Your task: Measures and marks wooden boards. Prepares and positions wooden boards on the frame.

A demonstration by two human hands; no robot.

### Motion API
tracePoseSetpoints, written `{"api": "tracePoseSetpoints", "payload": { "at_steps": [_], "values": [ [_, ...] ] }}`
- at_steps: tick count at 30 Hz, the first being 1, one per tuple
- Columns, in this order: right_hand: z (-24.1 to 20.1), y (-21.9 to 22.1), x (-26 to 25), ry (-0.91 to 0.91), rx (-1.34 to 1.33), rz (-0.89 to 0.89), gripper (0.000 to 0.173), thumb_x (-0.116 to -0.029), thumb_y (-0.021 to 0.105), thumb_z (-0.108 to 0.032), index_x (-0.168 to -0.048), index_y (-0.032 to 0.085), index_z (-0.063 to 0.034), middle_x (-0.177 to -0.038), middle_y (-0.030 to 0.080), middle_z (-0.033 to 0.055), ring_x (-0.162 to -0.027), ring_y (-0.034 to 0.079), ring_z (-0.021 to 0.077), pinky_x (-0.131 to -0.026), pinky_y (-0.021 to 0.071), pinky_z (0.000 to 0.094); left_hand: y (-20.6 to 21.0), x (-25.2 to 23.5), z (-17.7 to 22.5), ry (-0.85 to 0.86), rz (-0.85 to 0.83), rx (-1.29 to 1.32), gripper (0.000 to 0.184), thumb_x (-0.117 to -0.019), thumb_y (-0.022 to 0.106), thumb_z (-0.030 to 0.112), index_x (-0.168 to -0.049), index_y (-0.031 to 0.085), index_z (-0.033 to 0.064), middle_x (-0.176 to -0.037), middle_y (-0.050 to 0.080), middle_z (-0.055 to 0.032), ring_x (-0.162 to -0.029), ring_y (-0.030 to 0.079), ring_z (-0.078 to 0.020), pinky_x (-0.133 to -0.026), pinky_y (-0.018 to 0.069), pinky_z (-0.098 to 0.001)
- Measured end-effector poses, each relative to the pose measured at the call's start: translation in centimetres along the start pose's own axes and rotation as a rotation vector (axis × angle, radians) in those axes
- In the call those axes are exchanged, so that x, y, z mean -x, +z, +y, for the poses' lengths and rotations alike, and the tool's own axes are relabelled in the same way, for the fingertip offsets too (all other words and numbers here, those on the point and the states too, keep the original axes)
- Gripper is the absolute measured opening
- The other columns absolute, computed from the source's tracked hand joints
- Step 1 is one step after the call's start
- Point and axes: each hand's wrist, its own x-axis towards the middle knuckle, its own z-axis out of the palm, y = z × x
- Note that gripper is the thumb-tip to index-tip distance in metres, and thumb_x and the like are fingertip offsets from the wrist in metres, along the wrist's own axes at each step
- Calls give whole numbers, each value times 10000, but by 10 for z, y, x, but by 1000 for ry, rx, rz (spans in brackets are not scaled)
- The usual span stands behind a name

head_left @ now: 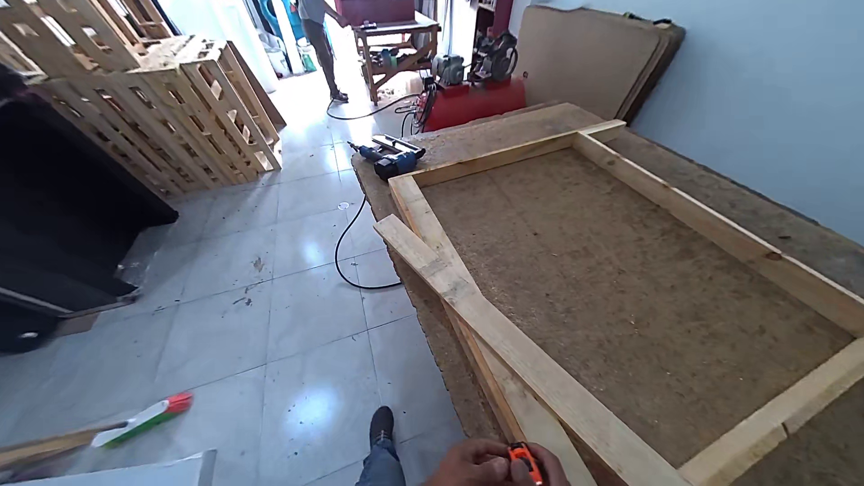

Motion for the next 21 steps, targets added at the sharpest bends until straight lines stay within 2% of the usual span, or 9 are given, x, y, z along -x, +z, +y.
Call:
{"api": "tracePoseSetpoints", "payload": {
  "at_steps": [3,5,8,11,12,14,17,19,21],
  "values": [
    [-46,50,-34,20,175,-200,671,-994,574,-558,-1344,592,15,-1173,691,197,-1075,686,312,-958,555,522,-65,16,22,-36,122,82,341,-1056,569,199,-1331,577,-3,-1110,725,-180,-980,731,-305,-873,611,-509],
    [-84,88,-58,39,199,-299,670,-972,611,-552,-1338,611,9,-1187,685,207,-1088,675,331,-965,543,523,-112,25,46,-31,155,132,309,-1059,551,175,-1311,566,-3,-1077,717,-177,-955,725,-297,-860,611,-498],
    [-125,157,-90,110,48,-246,640,-992,589,-532,-1353,596,-4,-1186,680,191,-1067,683,303,-946,563,512,-177,44,91,-9,156,140,421,-1051,568,216,-1423,514,28,-1169,707,-206,-1028,718,-333,-910,599,-529],
    [-164,207,-124,175,-108,-223,618,-1036,508,-501,-1392,563,2,-1182,686,181,-1080,682,279,-969,554,500,-226,56,137,14,98,208,596,-1040,576,346,-1539,379,86,-1288,648,-225,-1124,679,-366,-963,572,-563],
    [-177,215,-136,172,-106,-264,594,-1047,484,-497,-1371,582,-9,-1148,700,160,-1063,690,259,-964,558,482,-239,56,151,10,85,243,633,-1028,591,376,-1540,354,87,-1275,643,-232,-1121,677,-372,-957,574,-569],
    [-202,219,-163,140,31,-397,515,-1061,450,-481,-1288,634,-58,-1064,717,118,-996,709,233,-908,583,462,-264,52,178,-24,64,248,598,-1037,562,397,-1508,400,68,-1216,661,-227,-1074,685,-353,-920,586,-550],
    [-229,214,-212,137,246,-522,456,-1045,482,-470,-1173,686,-83,-1017,713,128,-984,699,276,-883,558,504,-296,34,217,-87,-48,38,632,-1019,546,485,-1463,470,41,-1159,687,-213,-966,712,-322,-808,618,-486],
    [-236,213,-243,106,230,-527,445,-1019,556,-475,-1177,709,-88,-1045,720,126,-1005,695,273,-916,550,501,-312,15,253,-66,-104,-289,684,-983,593,540,-1438,528,33,-1118,714,-173,-908,723,-280,-795,625,-457],
    [-236,212,-272,31,140,-483,431,-992,618,-465,-1149,715,-75,-1015,716,128,-962,692,272,-894,550,498,-324,-10,295,-36,-141,-659,708,-968,580,609,-1443,538,85,-1092,725,-105,-869,719,-214,-785,623,-425]
  ]
}}
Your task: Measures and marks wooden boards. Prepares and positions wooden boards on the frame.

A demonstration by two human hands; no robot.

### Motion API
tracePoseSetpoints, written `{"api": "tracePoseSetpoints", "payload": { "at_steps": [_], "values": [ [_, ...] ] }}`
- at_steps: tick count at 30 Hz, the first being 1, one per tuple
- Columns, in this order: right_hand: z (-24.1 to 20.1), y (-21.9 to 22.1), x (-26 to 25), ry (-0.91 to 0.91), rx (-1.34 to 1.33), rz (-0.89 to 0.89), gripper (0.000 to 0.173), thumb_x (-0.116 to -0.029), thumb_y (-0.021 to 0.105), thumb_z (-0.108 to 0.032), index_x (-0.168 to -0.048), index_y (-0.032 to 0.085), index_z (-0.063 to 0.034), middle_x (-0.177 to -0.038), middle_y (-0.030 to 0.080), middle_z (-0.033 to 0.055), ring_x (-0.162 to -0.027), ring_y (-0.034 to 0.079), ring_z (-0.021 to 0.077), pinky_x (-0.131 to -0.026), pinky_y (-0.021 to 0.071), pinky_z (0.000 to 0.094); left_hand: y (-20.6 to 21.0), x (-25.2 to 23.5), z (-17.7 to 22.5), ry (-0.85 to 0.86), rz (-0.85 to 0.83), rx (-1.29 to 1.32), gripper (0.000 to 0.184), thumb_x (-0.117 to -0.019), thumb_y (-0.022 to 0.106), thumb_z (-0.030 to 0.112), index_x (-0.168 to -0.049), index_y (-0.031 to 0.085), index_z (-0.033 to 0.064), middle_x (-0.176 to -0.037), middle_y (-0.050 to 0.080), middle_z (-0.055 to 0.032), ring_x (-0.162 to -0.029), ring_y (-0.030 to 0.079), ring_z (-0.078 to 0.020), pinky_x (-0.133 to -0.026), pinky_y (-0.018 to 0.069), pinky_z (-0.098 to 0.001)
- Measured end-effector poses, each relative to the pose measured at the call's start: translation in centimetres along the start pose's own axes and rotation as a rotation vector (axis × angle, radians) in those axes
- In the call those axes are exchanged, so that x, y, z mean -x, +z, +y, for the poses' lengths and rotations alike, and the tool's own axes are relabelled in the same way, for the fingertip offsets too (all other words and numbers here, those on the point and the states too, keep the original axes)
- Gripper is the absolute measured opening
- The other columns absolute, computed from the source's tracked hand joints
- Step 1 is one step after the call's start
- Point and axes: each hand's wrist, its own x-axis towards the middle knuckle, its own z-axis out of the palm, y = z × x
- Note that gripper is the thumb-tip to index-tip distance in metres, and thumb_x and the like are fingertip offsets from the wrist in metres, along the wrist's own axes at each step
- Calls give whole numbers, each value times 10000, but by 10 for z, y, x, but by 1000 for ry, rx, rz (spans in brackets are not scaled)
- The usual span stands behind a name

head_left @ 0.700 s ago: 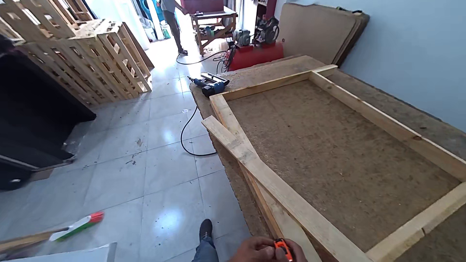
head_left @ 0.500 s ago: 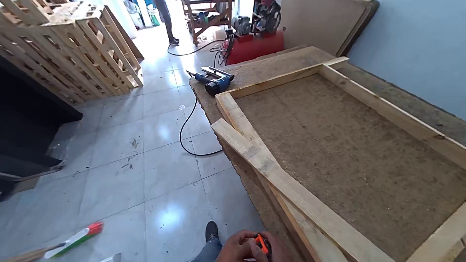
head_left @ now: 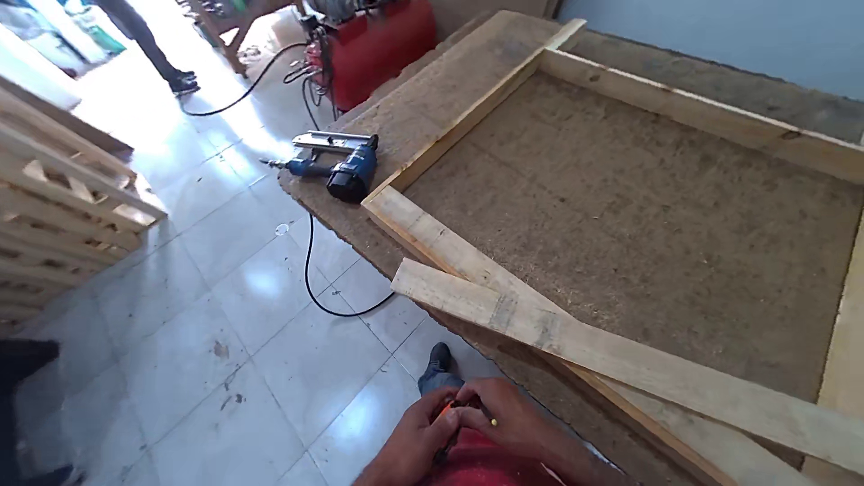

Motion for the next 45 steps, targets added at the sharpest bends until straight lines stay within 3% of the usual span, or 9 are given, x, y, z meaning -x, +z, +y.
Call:
{"api": "tracePoseSetpoints", "payload": {
  "at_steps": [3,8,15,19,25,30,34,38,45],
  "values": [
    [1,-16,-37,-121,-230,121,402,-959,672,-425,-1100,718,-52,-941,702,114,-867,675,237,-827,558,470,-53,-30,56,-7,-79,-484,717,-987,502,643,-1495,490,137,-1157,728,-50,-931,714,-158,-851,603,-427],
    [-24,-28,-79,-26,-782,242,291,-897,758,-376,-968,663,-111,-823,635,-1,-749,600,97,-705,512,316,-112,-80,151,-25,-316,-964,705,-988,419,699,-1477,550,207,-1241,696,-58,-1083,681,-180,-974,555,-466],
    [-31,17,-63,210,-854,763,169,-893,726,-329,-941,688,-171,-762,645,-20,-684,626,127,-619,543,363,-171,-169,218,-61,-782,-1421,270,-1011,588,322,-1225,738,252,-1069,689,-41,-986,661,-204,-879,557,-477],
    [-48,89,-85,398,-1064,966,198,-885,725,-357,-930,700,-166,-778,662,-6,-701,633,140,-625,538,363,-184,-221,242,-78,-994,-1793,210,-1005,584,281,-1105,761,228,-948,697,-47,-911,670,-228,-798,554,-486],
    [-127,128,-221,554,-1154,1235,238,-929,701,-387,-1008,735,-165,-874,709,-22,-806,681,120,-738,594,410,-190,-266,243,150,-1158,-2262,265,-1017,548,430,-1095,754,282,-1013,703,-77,-994,667,-344,-761,550,-588],
    [-169,92,-295,530,-1528,1520,189,-968,700,-275,-1049,722,-106,-773,684,46,-611,626,166,-562,548,360,-180,-267,239,261,-1240,-2449,269,-992,563,422,-1058,744,235,-968,712,-97,-970,682,-363,-706,549,-600],
    [-170,87,-316,589,-1487,1715,194,-953,715,-282,-1016,733,-99,-797,706,33,-639,661,160,-590,583,355,-176,-268,233,371,-1215,-2487,236,-974,570,378,-1024,739,220,-951,715,-113,-941,690,-374,-680,539,-619],
    [-178,80,-321,667,-1440,1767,195,-942,694,-304,-1009,720,-123,-770,687,9,-640,646,133,-584,558,351,-179,-281,232,385,-1245,-2484,247,-989,560,435,-1035,754,287,-962,729,-65,-924,700,-330,-694,547,-616],
    [-182,84,-323,753,-1284,1854,195,-957,673,-324,-1004,722,-142,-780,680,-14,-672,640,103,-615,553,345,-183,-281,230,512,-1281,-2439,300,-1026,513,467,-1004,746,278,-961,727,-49,-954,701,-309,-723,557,-606]
  ]
}}
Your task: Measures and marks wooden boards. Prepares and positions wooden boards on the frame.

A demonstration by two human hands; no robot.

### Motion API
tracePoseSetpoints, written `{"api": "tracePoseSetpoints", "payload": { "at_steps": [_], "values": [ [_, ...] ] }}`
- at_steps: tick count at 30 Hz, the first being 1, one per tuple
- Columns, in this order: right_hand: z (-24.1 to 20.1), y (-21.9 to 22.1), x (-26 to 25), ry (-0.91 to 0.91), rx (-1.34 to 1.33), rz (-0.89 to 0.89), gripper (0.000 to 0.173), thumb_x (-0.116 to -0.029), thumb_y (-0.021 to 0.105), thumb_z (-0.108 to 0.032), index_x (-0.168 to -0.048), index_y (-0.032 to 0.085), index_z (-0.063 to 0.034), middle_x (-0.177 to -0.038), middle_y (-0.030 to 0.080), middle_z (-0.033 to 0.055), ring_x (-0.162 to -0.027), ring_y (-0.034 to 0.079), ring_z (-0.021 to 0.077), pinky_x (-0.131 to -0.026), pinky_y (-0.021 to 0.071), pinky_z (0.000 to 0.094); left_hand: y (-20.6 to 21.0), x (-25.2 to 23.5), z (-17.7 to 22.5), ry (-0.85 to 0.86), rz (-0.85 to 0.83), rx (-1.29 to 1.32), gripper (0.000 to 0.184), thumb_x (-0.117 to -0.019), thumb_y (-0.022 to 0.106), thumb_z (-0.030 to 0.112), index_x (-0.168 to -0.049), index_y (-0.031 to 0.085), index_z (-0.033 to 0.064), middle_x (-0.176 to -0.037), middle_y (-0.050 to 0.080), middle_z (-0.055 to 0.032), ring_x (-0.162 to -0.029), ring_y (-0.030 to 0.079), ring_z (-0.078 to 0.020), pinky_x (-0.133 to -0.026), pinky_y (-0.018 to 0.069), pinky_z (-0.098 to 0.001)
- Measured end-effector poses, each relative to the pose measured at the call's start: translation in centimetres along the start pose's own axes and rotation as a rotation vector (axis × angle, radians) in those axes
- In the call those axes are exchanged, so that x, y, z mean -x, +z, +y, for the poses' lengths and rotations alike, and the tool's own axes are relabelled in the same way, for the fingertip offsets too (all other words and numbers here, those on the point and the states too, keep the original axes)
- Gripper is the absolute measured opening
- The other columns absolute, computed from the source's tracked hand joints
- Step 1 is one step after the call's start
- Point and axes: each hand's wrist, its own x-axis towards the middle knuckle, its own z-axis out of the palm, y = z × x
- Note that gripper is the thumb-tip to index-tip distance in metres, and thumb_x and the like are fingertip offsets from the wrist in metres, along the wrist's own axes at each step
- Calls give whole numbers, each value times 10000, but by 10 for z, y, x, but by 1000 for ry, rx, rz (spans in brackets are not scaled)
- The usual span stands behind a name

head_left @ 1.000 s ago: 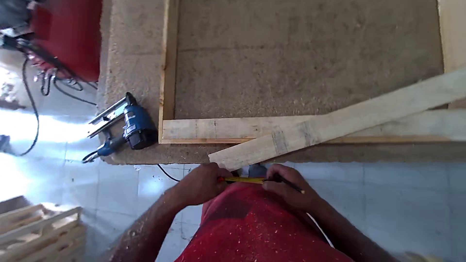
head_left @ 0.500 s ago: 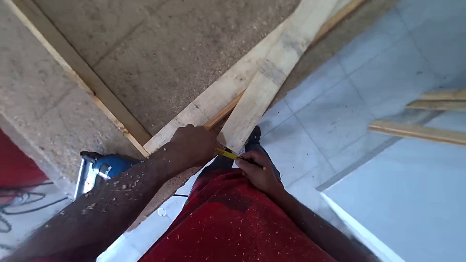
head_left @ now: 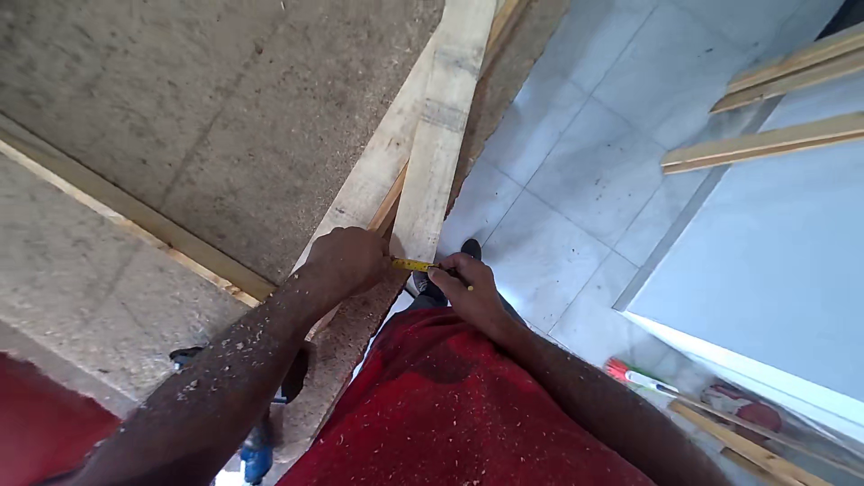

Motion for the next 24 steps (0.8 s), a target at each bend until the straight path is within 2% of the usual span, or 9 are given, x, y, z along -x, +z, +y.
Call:
{"api": "tracePoseSetpoints", "payload": {
  "at_steps": [5,11,15,18,20,22,24],
  "values": [
    [2,5,-4,-1,80,-52,267,-966,642,-403,-1014,707,-148,-770,660,-8,-684,632,134,-632,541,399,-3,2,-2,-26,-31,-27,308,-1031,505,464,-1035,749,276,-987,733,-64,-965,704,-319,-732,553,-611],
    [8,2,-3,-48,76,-52,272,-971,659,-364,-1071,703,-115,-776,661,19,-654,632,140,-610,554,378,6,-5,-8,21,-32,21,306,-1045,498,453,-1084,750,284,-1024,733,-64,-987,700,-309,-768,553,-614],
    [10,3,1,-121,114,-43,261,-986,627,-348,-1082,689,-114,-778,648,13,-658,620,137,-606,545,377,8,-6,-14,60,18,15,310,-1044,493,451,-1016,752,284,-944,725,-57,-935,701,-300,-725,551,-596],
    [9,2,1,-175,178,-37,264,-995,618,-341,-1095,684,-106,-769,649,11,-647,622,138,-600,550,377,9,-1,-14,69,65,17,307,-1047,489,442,-1025,756,293,-931,718,-60,-930,699,-301,-711,550,-589],
    [5,1,2,-153,226,-39,293,-995,631,-351,-1132,679,-97,-802,659,26,-679,636,154,-632,563,392,12,-1,-15,77,86,8,302,-1044,487,447,-1054,755,308,-946,721,-59,-941,701,-307,-709,553,-592],
    [-1,-1,3,-124,265,-18,400,-989,646,-398,-1225,665,-76,-872,675,49,-747,657,183,-697,587,422,12,-2,-15,74,77,6,304,-1046,485,454,-1072,746,302,-975,726,-72,-960,701,-326,-720,554,-616],
    [-6,-3,5,-156,276,51,520,-1006,590,-476,-1318,637,-62,-943,676,69,-803,655,196,-740,580,435,13,-2,-15,67,73,15,305,-1042,485,455,-1079,752,313,-985,734,-65,-958,705,-323,-717,552,-621]
  ]
}}
